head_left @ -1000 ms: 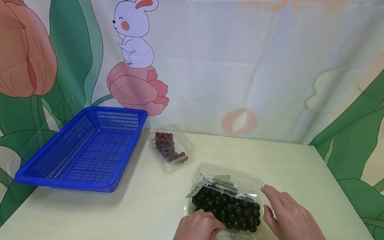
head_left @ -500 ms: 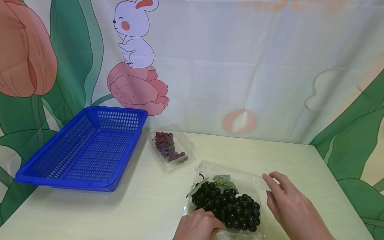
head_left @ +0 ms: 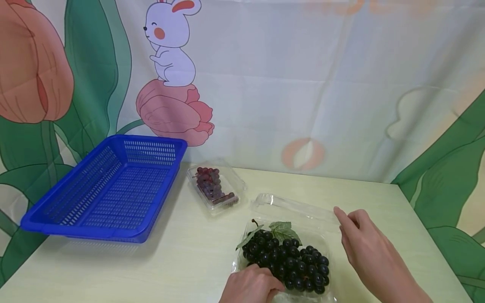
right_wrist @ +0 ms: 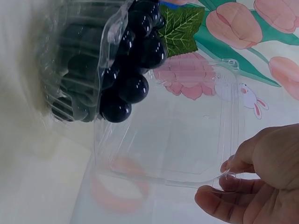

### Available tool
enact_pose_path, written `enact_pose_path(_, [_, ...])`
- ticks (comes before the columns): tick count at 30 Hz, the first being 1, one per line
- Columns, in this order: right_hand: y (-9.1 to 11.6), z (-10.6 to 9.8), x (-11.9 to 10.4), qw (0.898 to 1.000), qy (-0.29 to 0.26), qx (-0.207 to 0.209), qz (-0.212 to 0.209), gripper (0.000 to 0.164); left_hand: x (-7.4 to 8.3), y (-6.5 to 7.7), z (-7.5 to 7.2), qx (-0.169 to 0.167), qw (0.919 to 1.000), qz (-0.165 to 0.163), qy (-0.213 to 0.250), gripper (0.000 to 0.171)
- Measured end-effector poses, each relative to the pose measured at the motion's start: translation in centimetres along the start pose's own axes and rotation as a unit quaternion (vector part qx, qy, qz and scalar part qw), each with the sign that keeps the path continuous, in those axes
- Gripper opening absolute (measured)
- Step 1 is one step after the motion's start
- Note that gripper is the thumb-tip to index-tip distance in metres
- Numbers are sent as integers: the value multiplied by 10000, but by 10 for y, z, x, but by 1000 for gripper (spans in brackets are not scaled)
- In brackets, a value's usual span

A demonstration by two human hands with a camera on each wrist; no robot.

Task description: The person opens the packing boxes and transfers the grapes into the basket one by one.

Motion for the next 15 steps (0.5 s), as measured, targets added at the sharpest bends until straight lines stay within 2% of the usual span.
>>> enact_pose_path(15, [-13, -1, 7, 9995, 35, 262, -159, 59, 0, -1, 1, -52, 10000, -19, 81, 22])
Point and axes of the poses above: each hand's wrist, its own y-axis away from the middle knuckle, its own z-axis out of the palm, x = y × z, the point moved 10 cm from there along -y, towards the middle knuckle, and after that the axes turned 4 degrees about y, right-handed, at the moved point
